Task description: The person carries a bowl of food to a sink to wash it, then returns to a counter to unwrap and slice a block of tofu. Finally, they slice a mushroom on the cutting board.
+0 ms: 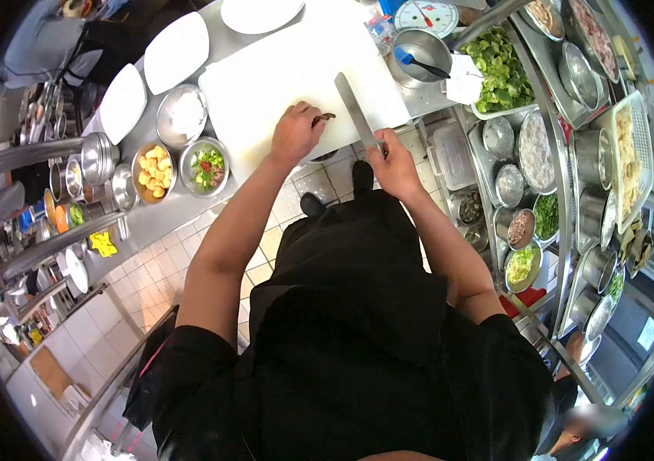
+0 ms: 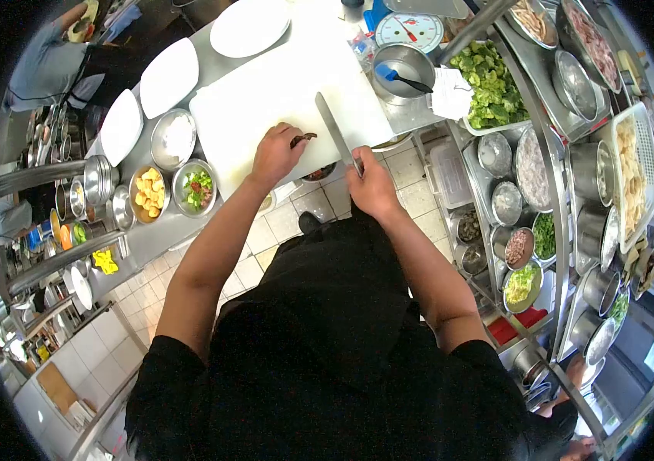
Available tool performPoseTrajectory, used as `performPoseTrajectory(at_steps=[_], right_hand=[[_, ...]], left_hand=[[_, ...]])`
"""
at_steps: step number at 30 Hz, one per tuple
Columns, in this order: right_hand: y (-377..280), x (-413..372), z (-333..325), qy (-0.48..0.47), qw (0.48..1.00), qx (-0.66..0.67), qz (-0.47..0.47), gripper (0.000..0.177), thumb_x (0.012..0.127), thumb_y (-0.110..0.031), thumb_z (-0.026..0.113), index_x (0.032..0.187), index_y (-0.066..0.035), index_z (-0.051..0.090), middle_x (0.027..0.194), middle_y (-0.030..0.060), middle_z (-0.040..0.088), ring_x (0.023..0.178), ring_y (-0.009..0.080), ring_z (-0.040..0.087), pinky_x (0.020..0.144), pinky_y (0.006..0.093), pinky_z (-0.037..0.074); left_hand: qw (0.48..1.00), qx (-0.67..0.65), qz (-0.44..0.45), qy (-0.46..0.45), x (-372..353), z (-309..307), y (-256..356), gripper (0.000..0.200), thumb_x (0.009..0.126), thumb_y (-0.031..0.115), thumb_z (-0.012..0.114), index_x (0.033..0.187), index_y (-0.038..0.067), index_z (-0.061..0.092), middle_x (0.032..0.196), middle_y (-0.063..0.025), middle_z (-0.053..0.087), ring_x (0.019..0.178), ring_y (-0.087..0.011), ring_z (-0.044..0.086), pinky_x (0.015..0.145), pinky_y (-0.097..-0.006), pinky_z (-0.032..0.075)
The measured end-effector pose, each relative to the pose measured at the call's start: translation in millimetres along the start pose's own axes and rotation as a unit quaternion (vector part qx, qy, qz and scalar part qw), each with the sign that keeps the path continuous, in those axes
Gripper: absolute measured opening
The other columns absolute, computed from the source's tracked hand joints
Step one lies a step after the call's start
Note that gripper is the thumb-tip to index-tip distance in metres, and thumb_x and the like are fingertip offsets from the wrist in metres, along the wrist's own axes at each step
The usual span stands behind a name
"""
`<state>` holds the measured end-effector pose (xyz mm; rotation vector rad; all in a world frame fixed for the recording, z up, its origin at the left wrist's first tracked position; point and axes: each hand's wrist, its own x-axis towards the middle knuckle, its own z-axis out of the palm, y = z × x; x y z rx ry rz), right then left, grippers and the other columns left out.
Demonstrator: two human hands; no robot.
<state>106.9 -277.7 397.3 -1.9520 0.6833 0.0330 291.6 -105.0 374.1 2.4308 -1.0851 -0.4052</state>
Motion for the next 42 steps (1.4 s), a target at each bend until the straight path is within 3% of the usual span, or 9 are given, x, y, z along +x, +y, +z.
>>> performPoseTrajectory(at_steps=[2, 5, 14, 18, 23, 26, 30, 35, 42], right_hand=[[2, -1, 2, -0.006, 1.0, 0.005, 0.003, 0.029, 0.096, -0.019, 0.063, 0.121, -0.006, 0.054, 0.079, 0.0211, 0.065, 0.074, 0.0405, 0.066, 0.07, 0.0477, 0.05], [7, -3, 9, 0.004, 1.0, 0.001, -0.008, 0.03, 0.096, -0.019, 0.063, 0.121, -0.006, 0.054, 0.079, 0.0216, 0.065, 0.074, 0.0417, 0.066, 0.069, 0.0485, 0.05], [15, -13, 30, 0.018, 1.0, 0.002, -0.006, 0.028, 0.097, -0.021, 0.064, 0.12, -0.008, 0.054, 0.079, 0.0224, 0.066, 0.078, 0.0441, 0.068, 0.071, 0.0514, 0.051], [9, -18, 25, 0.013, 1.0, 0.012, 0.024, 0.028, 0.097, -0.021, 0.063, 0.12, -0.008, 0.053, 0.079, 0.0222, 0.066, 0.079, 0.045, 0.068, 0.071, 0.052, 0.051], [13, -22, 23, 0.013, 1.0, 0.009, 0.021, 0.028, 0.097, -0.019, 0.062, 0.121, -0.008, 0.053, 0.081, 0.0229, 0.067, 0.078, 0.0451, 0.067, 0.072, 0.0506, 0.051], [13, -21, 26, 0.016, 1.0, 0.003, 0.003, 0.028, 0.097, -0.019, 0.062, 0.121, -0.008, 0.053, 0.081, 0.0232, 0.067, 0.079, 0.0454, 0.067, 0.072, 0.0505, 0.051], [10, -18, 26, 0.01, 1.0, -0.016, 0.004, 0.027, 0.097, -0.018, 0.061, 0.12, -0.008, 0.053, 0.081, 0.0237, 0.066, 0.08, 0.0458, 0.067, 0.072, 0.051, 0.051], [3, -21, 20, 0.015, 1.0, 0.001, 0.012, 0.026, 0.097, -0.019, 0.061, 0.12, -0.007, 0.053, 0.082, 0.0246, 0.067, 0.079, 0.046, 0.067, 0.071, 0.0514, 0.051], [4, -17, 20, 0.037, 0.999, -0.002, 0.002, 0.026, 0.097, -0.019, 0.062, 0.119, -0.007, 0.054, 0.083, 0.0249, 0.067, 0.08, 0.0463, 0.067, 0.072, 0.0513, 0.051]], left_hand=[[0.992, -0.093, -0.037, 0.078, -9, -1, 1, 0.047, 0.083, 0.022, 0.078, 0.125, 0.004, 0.067, 0.12, -0.0163, 0.067, 0.118, -0.0356, 0.06, 0.103, -0.0419, 0.049], [0.993, -0.032, -0.007, 0.114, -25, -2, -14, 0.06, 0.078, 0.024, 0.084, 0.129, 0.001, 0.064, 0.127, -0.0193, 0.065, 0.119, -0.0369, 0.061, 0.103, -0.0437, 0.05], [0.995, -0.04, 0.036, 0.088, -43, -15, -13, 0.079, 0.074, 0.019, 0.086, 0.144, 0.003, 0.051, 0.135, -0.0203, 0.06, 0.127, -0.038, 0.055, 0.11, -0.0443, 0.045], [0.994, -0.021, 0.073, 0.077, -53, -21, -30, 0.072, 0.076, 0.016, 0.084, 0.14, 0.004, 0.052, 0.132, -0.0193, 0.061, 0.124, -0.0368, 0.057, 0.107, -0.0447, 0.047], [0.987, -0.142, -0.052, 0.047, -46, -3, -38, 0.056, 0.078, 0.015, 0.086, 0.127, 0.005, 0.06, 0.108, -0.0149, 0.068, 0.092, -0.0253, 0.069, 0.08, -0.0379, 0.056], [0.979, -0.184, -0.068, 0.056, -38, 6, -27, 0.048, 0.081, 0.016, 0.083, 0.122, 0.005, 0.06, 0.103, -0.018, 0.068, 0.088, -0.0339, 0.069, 0.078, -0.0427, 0.057], [0.974, -0.184, -0.131, 0.031, -30, 4, -14, 0.053, 0.077, 0.017, 0.087, 0.122, 0.004, 0.062, 0.101, -0.0144, 0.067, 0.088, -0.0261, 0.067, 0.079, -0.0389, 0.056], [0.983, -0.049, 0.1, 0.146, -20, -13, -12, 0.047, 0.079, 0.018, 0.084, 0.12, 0.005, 0.065, 0.112, -0.0164, 0.066, 0.102, -0.0344, 0.063, 0.094, -0.0423, 0.051], [0.984, -0.002, 0.171, 0.04, 26, 2, -12, 0.022, 0.086, 0.017, 0.075, 0.106, 0.006, 0.073, 0.102, -0.0103, 0.069, 0.101, -0.0315, 0.064, 0.092, -0.0429, 0.051]])
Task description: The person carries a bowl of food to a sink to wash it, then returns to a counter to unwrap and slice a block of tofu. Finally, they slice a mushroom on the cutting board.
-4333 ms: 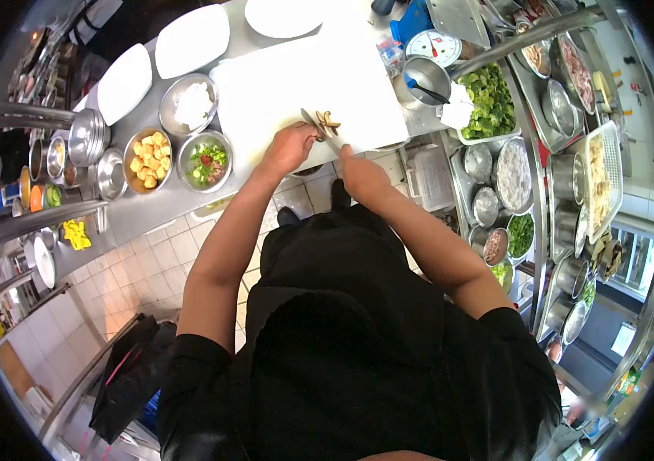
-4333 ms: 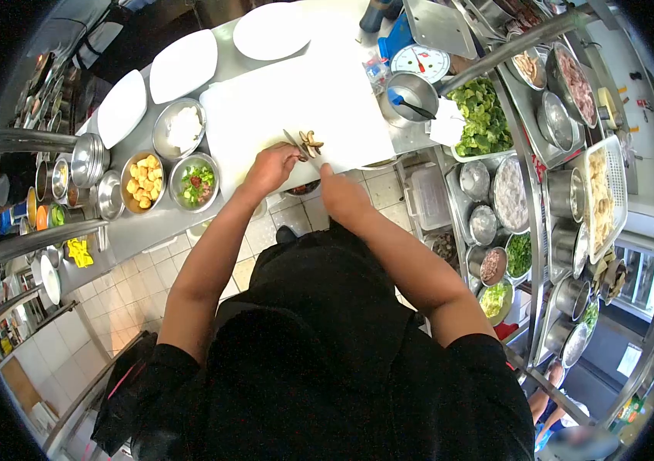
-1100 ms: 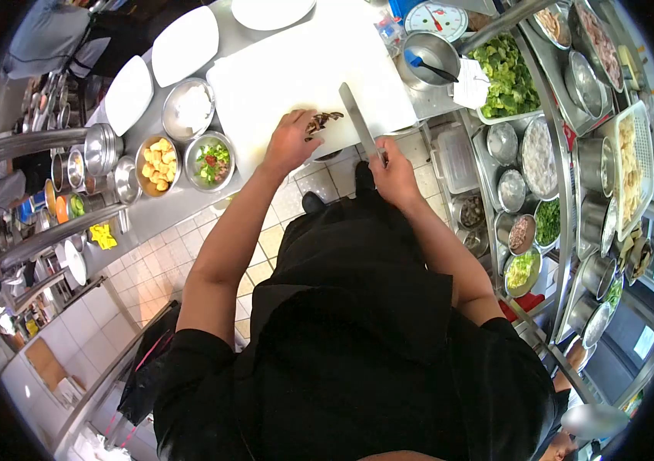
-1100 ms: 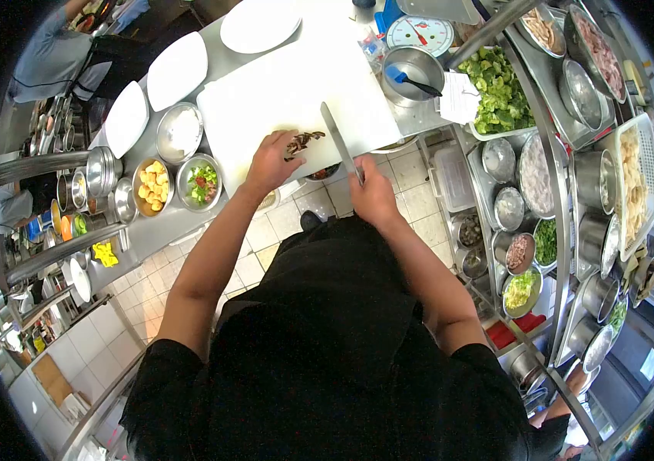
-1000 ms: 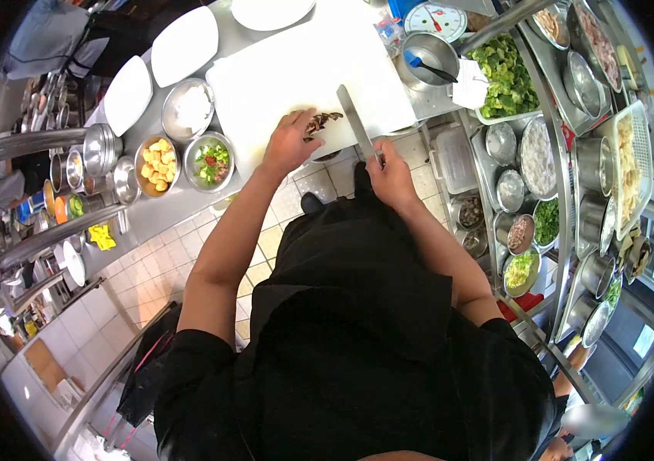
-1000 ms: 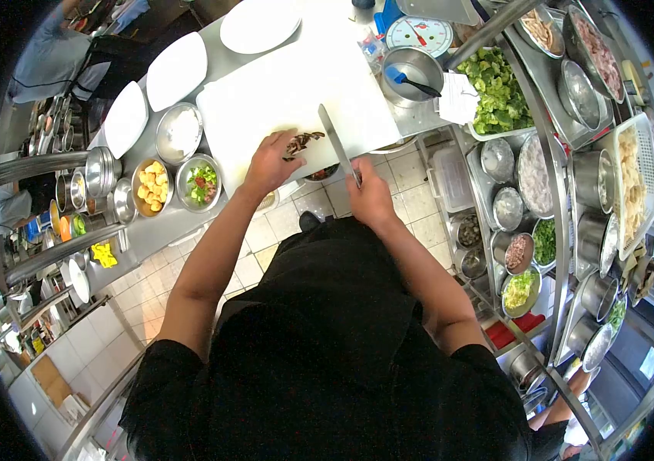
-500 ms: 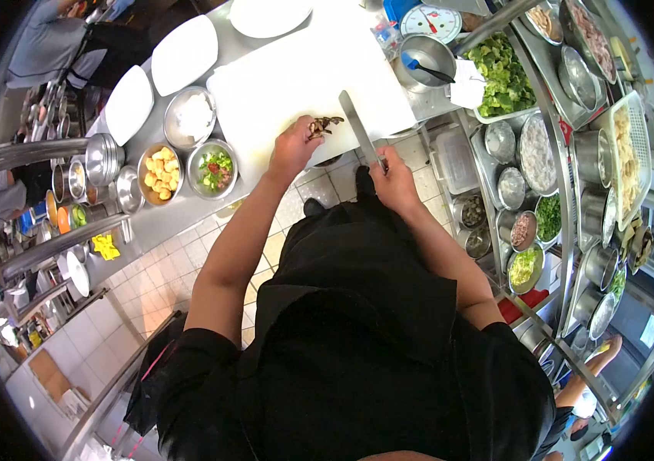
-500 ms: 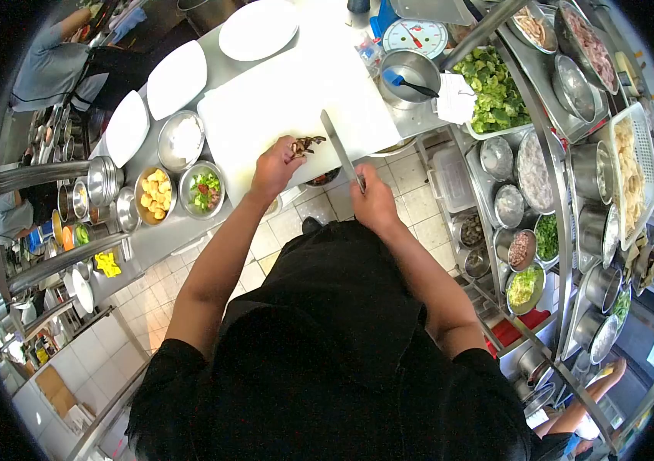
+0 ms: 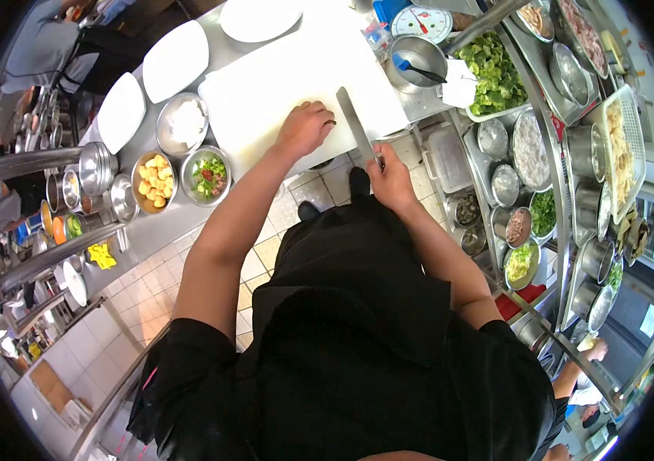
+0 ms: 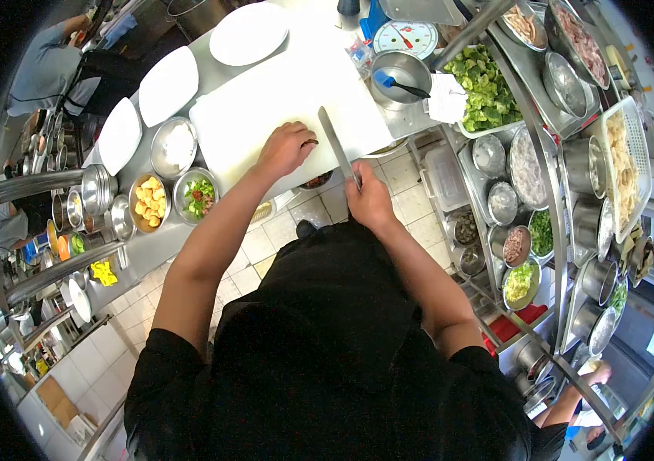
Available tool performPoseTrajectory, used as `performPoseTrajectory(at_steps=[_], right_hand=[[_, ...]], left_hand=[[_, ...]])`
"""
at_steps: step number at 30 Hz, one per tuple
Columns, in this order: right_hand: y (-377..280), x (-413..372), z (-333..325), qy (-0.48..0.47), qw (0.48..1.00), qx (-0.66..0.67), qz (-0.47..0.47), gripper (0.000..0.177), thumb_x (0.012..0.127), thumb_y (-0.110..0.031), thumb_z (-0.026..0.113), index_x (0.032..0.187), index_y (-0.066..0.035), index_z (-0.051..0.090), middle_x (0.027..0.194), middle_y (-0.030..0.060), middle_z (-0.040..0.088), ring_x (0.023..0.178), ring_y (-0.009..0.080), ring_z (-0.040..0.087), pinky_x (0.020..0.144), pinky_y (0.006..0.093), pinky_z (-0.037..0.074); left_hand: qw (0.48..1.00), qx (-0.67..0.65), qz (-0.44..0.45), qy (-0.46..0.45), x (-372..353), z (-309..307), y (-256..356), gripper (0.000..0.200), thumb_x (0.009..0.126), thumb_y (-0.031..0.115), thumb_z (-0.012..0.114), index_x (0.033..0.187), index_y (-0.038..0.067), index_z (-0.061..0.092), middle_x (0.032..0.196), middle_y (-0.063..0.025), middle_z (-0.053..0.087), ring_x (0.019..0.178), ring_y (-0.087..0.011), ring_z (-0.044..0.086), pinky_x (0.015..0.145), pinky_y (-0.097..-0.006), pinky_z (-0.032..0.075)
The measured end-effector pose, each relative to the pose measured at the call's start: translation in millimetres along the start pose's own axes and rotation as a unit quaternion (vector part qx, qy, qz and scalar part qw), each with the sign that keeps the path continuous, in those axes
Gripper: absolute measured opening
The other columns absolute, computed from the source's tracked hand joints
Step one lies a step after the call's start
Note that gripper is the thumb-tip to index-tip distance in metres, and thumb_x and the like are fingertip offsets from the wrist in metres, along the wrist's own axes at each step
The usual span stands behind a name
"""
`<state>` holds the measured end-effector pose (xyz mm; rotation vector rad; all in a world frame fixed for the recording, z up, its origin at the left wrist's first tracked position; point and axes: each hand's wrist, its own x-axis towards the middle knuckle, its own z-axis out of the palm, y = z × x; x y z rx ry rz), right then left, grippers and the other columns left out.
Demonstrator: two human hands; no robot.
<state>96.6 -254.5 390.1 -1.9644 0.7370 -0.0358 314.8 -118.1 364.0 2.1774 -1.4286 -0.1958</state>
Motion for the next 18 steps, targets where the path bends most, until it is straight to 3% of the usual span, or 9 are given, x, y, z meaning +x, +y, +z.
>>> performPoseTrajectory(at_steps=[3, 6, 8, 12, 16, 18], right_hand=[[6, 1, 4, 0.011, 1.0, 0.002, -0.018, 0.027, 0.097, -0.018, 0.062, 0.119, -0.007, 0.054, 0.083, 0.0251, 0.067, 0.079, 0.0465, 0.067, 0.071, 0.0516, 0.051], [7, 1, 4, 0.009, 1.0, 0.014, -0.019, 0.026, 0.097, -0.018, 0.062, 0.119, -0.007, 0.054, 0.081, 0.0248, 0.067, 0.078, 0.0471, 0.066, 0.071, 0.0514, 0.051], [3, 0, 2, -0.009, 1.0, 0.023, 0.009, 0.026, 0.097, -0.019, 0.062, 0.118, -0.007, 0.054, 0.081, 0.0245, 0.066, 0.08, 0.0473, 0.066, 0.072, 0.0508, 0.051], [10, 4, 6, -0.021, 1.0, 0.017, 0.008, 0.027, 0.097, -0.019, 0.062, 0.119, -0.007, 0.054, 0.082, 0.0244, 0.066, 0.081, 0.0472, 0.067, 0.073, 0.0501, 0.051], [11, 6, 10, -0.037, 0.999, 0.006, -0.005, 0.029, 0.097, -0.02, 0.061, 0.122, -0.007, 0.054, 0.087, 0.0262, 0.068, 0.087, 0.0481, 0.067, 0.076, 0.0513, 0.052], [7, 4, 13, -0.038, 0.999, 0.005, -0.015, 0.029, 0.097, -0.02, 0.061, 0.123, -0.007, 0.054, 0.089, 0.0269, 0.068, 0.089, 0.0487, 0.067, 0.078, 0.0521, 0.052]], left_hand=[[0.998, 0.024, -0.054, -0.02, 11, 3, -8, 0.013, 0.088, 0.018, 0.069, 0.095, 0.01, 0.075, 0.097, -0.0096, 0.069, 0.099, -0.0299, 0.065, 0.092, -0.0433, 0.051], [0.993, 0.0, -0.108, -0.039, 20, -8, -24, 0.012, 0.086, 0.018, 0.068, 0.088, 0.009, 0.076, 0.092, -0.0114, 0.07, 0.089, -0.0315, 0.067, 0.085, -0.0424, 0.054], [0.982, -0.071, -0.144, -0.104, 27, -21, -29, 0.012, 0.086, 0.016, 0.072, 0.088, 0.005, 0.075, 0.085, -0.0115, 0.072, 0.082, -0.027, 0.07, 0.076, -0.0385, 0.056], [0.959, -0.086, -0.148, -0.227, 31, -35, -42, 0.016, 0.091, 0.014, 0.067, 0.1, 0.006, 0.077, 0.099, -0.0128, 0.076, 0.087, -0.0246, 0.073, 0.08, -0.0364, 0.056], [0.957, -0.126, -0.172, -0.194, 13, -34, -49, 0.023, 0.091, 0.008, 0.066, 0.111, 0.005, 0.075, 0.105, -0.0136, 0.077, 0.092, -0.0235, 0.074, 0.085, -0.0342, 0.057], [0.948, -0.215, -0.176, -0.157, -3, -27, -50, 0.028, 0.09, 0.002, 0.065, 0.117, 0.003, 0.071, 0.104, -0.013, 0.076, 0.095, -0.023, 0.074, 0.09, -0.0329, 0.058]])
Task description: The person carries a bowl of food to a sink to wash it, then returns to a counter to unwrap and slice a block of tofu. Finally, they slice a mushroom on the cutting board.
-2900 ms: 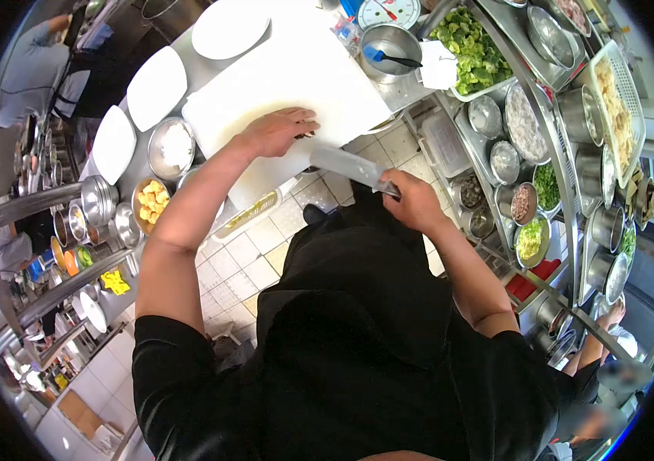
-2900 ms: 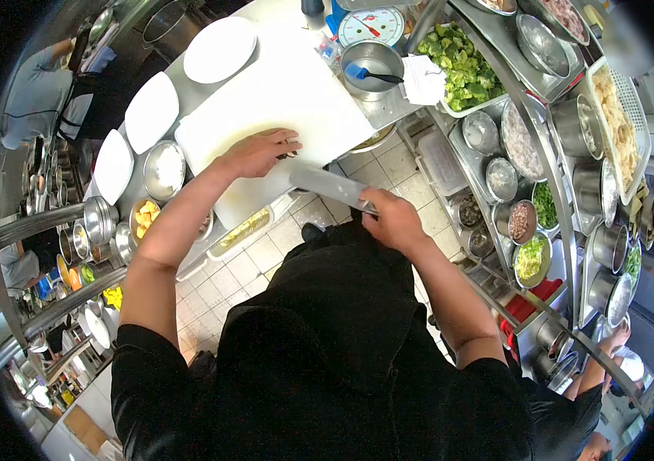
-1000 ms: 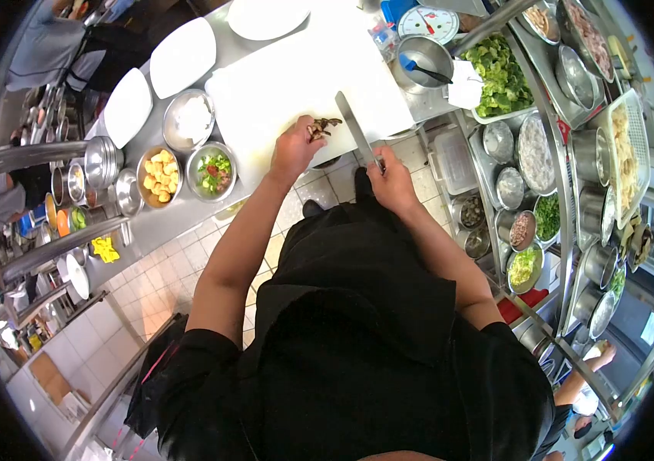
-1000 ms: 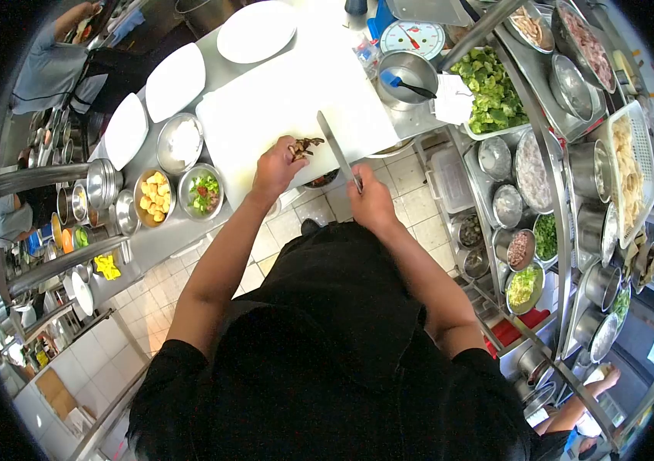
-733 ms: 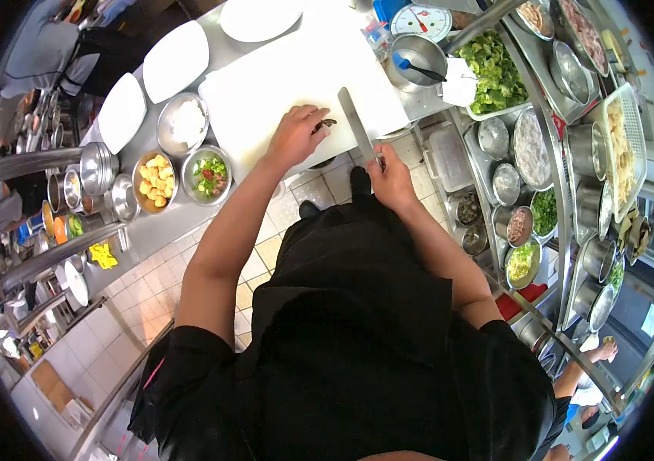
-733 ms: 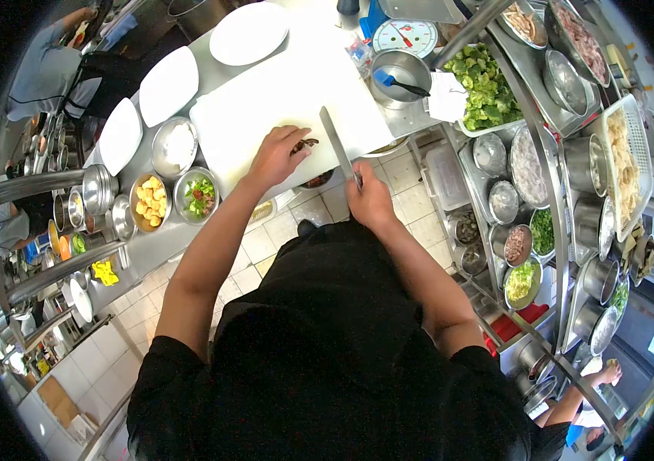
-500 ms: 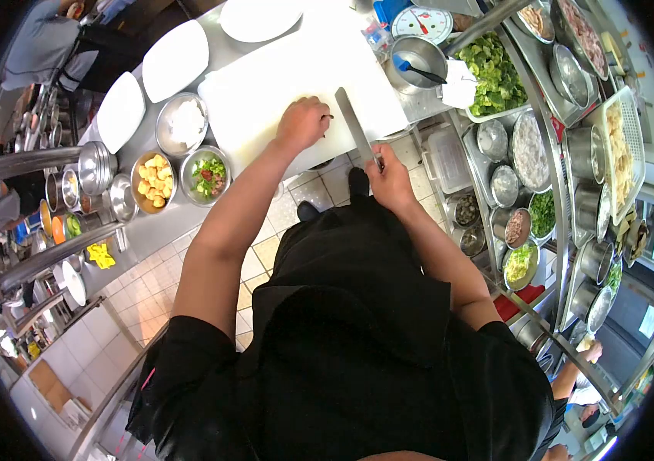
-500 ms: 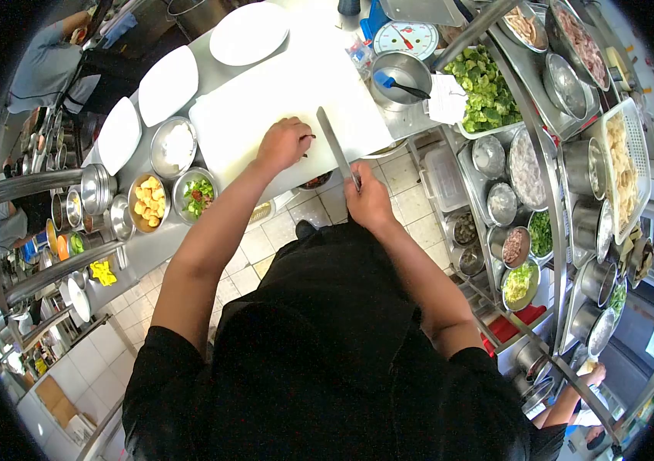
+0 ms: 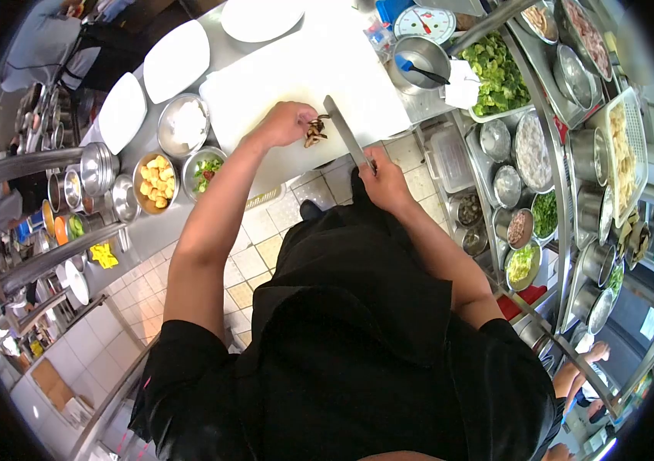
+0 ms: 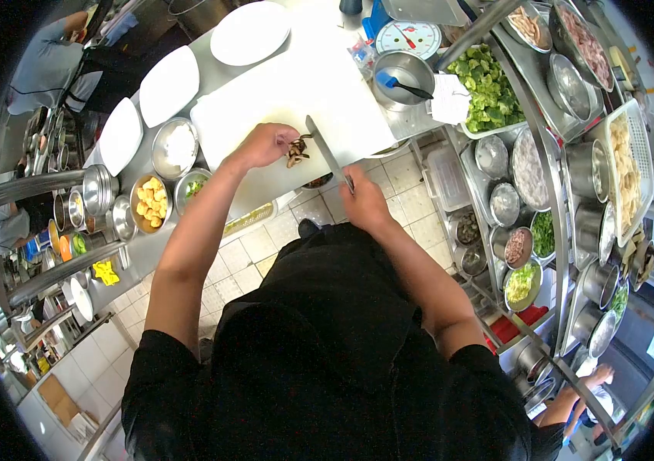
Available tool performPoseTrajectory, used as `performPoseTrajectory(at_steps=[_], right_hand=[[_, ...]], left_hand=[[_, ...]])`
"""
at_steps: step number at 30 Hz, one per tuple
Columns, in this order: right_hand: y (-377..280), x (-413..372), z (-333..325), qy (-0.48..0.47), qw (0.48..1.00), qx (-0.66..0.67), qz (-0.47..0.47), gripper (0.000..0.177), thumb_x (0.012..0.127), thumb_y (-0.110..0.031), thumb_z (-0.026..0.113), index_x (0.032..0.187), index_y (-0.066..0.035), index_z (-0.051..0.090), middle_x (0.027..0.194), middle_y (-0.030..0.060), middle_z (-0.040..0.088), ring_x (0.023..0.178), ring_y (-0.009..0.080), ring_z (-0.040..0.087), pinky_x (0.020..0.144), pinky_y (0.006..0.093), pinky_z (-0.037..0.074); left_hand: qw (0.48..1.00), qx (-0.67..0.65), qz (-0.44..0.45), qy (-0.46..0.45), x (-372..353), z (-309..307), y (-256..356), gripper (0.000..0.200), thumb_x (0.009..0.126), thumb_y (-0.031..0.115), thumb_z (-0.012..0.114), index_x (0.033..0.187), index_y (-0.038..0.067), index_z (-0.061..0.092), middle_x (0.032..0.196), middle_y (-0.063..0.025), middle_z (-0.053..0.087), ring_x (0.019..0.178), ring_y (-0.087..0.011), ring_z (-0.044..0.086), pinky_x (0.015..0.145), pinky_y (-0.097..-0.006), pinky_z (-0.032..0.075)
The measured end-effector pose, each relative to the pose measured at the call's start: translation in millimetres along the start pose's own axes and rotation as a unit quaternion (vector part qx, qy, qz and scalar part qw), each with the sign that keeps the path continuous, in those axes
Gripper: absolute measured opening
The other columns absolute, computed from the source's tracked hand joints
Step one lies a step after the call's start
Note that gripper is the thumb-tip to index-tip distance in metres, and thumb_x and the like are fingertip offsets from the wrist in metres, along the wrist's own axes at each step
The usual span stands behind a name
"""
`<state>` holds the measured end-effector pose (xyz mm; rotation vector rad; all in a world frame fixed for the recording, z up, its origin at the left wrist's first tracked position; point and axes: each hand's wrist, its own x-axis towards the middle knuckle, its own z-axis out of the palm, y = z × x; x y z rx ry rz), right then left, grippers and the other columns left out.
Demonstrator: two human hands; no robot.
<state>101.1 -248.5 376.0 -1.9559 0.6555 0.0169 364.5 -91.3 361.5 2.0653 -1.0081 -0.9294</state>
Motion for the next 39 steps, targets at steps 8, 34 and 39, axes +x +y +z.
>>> performPoseTrajectory(at_steps=[8, 34, 39], right_hand=[[-29, 3, -14, -0.013, 0.997, -0.067, 0.023, 0.031, 0.097, -0.02, 0.058, 0.124, -0.006, 0.053, 0.092, 0.0284, 0.068, 0.093, 0.0506, 0.066, 0.081, 0.0547, 0.052], [-69, 2, -19, -0.007, 0.993, -0.12, -0.01, 0.031, 0.099, -0.016, 0.056, 0.126, -0.004, 0.049, 0.09, 0.0312, 0.068, 0.09, 0.0525, 0.066, 0.082, 0.059, 0.05], [-89, 4, -3, -0.043, 0.981, -0.185, -0.042, 0.029, 0.096, -0.01, 0.055, 0.118, 0.007, 0.045, 0.088, 0.033, 0.068, 0.092, 0.0523, 0.066, 0.082, 0.0585, 0.05]], left_hand=[[0.99, 0.011, 0.008, 0.139, -24, 17, 32, 0.031, 0.089, 0.0, 0.063, 0.12, 0.003, 0.07, 0.108, -0.0147, 0.073, 0.096, -0.0241, 0.073, 0.088, -0.0344, 0.057], [0.959, 0.148, 0.12, 0.208, -43, 50, 27, 0.033, 0.082, 0.013, 0.077, 0.112, 0.002, 0.067, 0.11, -0.015, 0.071, 0.104, -0.0346, 0.065, 0.091, -0.044, 0.053], [0.953, 0.103, 0.136, 0.252, -50, 51, 32, 0.036, 0.08, 0.013, 0.079, 0.112, 0.002, 0.065, 0.115, -0.0163, 0.069, 0.109, -0.0357, 0.065, 0.096, -0.0424, 0.053]])
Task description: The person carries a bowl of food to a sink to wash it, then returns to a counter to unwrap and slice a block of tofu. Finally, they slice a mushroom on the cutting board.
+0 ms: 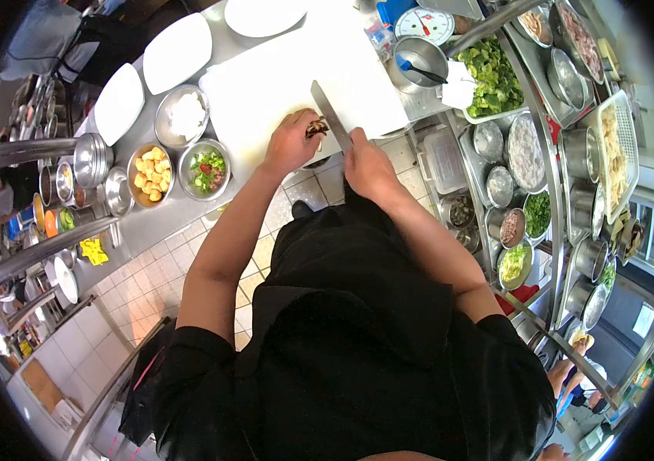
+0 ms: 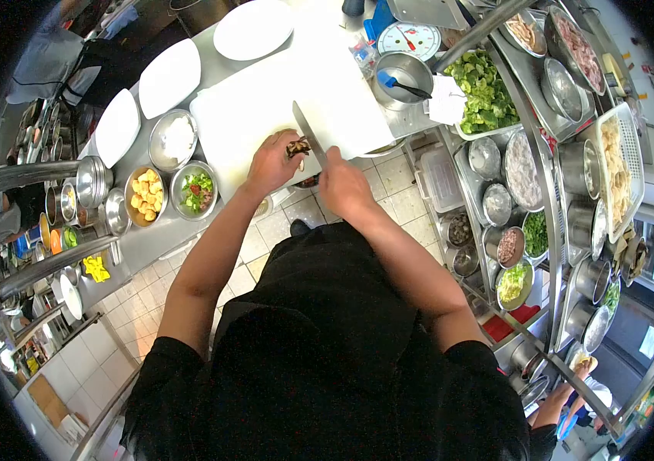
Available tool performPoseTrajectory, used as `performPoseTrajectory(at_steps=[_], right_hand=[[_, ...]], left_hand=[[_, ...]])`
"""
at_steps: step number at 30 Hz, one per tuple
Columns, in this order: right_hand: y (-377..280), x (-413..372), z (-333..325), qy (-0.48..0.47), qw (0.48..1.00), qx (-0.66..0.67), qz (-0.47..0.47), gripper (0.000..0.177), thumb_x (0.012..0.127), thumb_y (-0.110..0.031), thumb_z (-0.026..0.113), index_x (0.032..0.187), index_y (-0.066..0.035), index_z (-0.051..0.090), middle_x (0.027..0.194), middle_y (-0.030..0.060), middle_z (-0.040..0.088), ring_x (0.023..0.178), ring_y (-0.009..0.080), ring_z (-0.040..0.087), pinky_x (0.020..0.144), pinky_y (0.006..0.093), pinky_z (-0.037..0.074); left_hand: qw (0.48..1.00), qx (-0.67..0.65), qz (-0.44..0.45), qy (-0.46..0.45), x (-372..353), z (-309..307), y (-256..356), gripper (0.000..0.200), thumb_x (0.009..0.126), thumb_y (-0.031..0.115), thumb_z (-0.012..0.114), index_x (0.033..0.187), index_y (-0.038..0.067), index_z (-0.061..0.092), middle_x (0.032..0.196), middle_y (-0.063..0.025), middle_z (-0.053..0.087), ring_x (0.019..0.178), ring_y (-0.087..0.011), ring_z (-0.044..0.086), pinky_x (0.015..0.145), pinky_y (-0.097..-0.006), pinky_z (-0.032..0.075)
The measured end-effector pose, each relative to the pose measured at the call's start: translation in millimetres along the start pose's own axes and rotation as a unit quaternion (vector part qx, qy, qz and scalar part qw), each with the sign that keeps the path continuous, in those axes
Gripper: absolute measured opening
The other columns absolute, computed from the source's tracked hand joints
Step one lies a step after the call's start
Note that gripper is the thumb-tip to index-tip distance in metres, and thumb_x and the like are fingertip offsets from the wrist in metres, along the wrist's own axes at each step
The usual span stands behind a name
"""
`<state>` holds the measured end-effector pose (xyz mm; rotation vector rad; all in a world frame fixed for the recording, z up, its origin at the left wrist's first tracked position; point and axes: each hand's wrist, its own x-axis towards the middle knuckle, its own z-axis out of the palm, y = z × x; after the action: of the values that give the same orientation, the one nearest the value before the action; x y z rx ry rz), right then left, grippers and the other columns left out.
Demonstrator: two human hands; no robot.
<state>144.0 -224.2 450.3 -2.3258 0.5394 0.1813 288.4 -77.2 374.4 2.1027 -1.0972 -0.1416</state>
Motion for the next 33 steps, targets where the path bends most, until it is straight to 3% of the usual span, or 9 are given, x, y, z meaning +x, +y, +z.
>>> performPoseTrajectory(at_steps=[6, 9, 15, 22, 26, 33], right_hand=[[-25, 35, -13, -0.102, 0.986, -0.134, 0.013, 0.032, 0.09, -0.006, 0.057, 0.117, 0.01, 0.048, 0.094, 0.0313, 0.07, 0.092, 0.047, 0.07, 0.083, 0.0531, 0.056], [-33, 45, -26, -0.128, 0.977, -0.171, 0.014, 0.034, 0.088, -0.005, 0.058, 0.117, 0.012, 0.049, 0.094, 0.032, 0.071, 0.092, 0.0449, 0.072, 0.081, 0.0509, 0.058], [-31, 27, -18, -0.12, 0.976, -0.177, 0.029, 0.03, 0.092, -0.005, 0.052, 0.117, 0.011, 0.049, 0.096, 0.0331, 0.07, 0.094, 0.046, 0.071, 0.083, 0.0509, 0.058], [-34, 16, -7, -0.158, 0.958, -0.221, 0.086, 0.026, 0.1, -0.009, 0.044, 0.122, 0.005, 0.047, 0.102, 0.0304, 0.071, 0.096, 0.0449, 0.071, 0.082, 0.0534, 0.057], [27, 12, 41, -0.083, 0.974, -0.207, 0.044, 0.021, 0.098, -0.008, 0.045, 0.116, 0.002, 0.045, 0.094, 0.0287, 0.071, 0.092, 0.045, 0.071, 0.079, 0.0539, 0.057], [-7, 49, 4, -0.084, 0.982, -0.169, 0.005, 0.025, 0.096, -0.005, 0.047, 0.119, 0.004, 0.047, 0.098, 0.0299, 0.071, 0.095, 0.0459, 0.07, 0.083, 0.0525, 0.056]], left_hand=[[0.997, 0.025, 0.067, -0.012, -4, -1, 0, 0.039, 0.079, 0.011, 0.079, 0.113, 0.001, 0.063, 0.113, -0.0172, 0.069, 0.11, -0.0367, 0.064, 0.096, -0.0442, 0.052], [0.999, 0.038, 0.023, -0.022, -4, 11, -9, 0.038, 0.079, 0.01, 0.079, 0.112, 0.001, 0.063, 0.11, -0.0163, 0.069, 0.105, -0.0372, 0.064, 0.093, -0.0454, 0.052], [0.998, 0.008, 0.037, 0.042, -5, 14, -10, 0.033, 0.081, 0.01, 0.077, 0.11, 0.002, 0.064, 0.105, -0.0149, 0.07, 0.101, -0.0358, 0.064, 0.089, -0.0445, 0.052], [0.998, 0.028, 0.054, 0.027, -5, 15, -18, 0.024, 0.085, 0.01, 0.075, 0.106, 0.003, 0.067, 0.103, -0.0129, 0.07, 0.101, -0.0338, 0.065, 0.09, -0.0432, 0.052], [0.998, 0.028, 0.057, 0.03, -7, 19, -24, 0.024, 0.087, 0.013, 0.074, 0.108, 0.004, 0.068, 0.104, -0.0111, 0.071, 0.101, -0.032, 0.065, 0.09, -0.0424, 0.052], [0.996, 0.037, 0.073, 0.038, -6, 19, -21, 0.024, 0.087, 0.014, 0.073, 0.109, 0.005, 0.069, 0.105, -0.0106, 0.071, 0.1, -0.0314, 0.066, 0.09, -0.0416, 0.052]])
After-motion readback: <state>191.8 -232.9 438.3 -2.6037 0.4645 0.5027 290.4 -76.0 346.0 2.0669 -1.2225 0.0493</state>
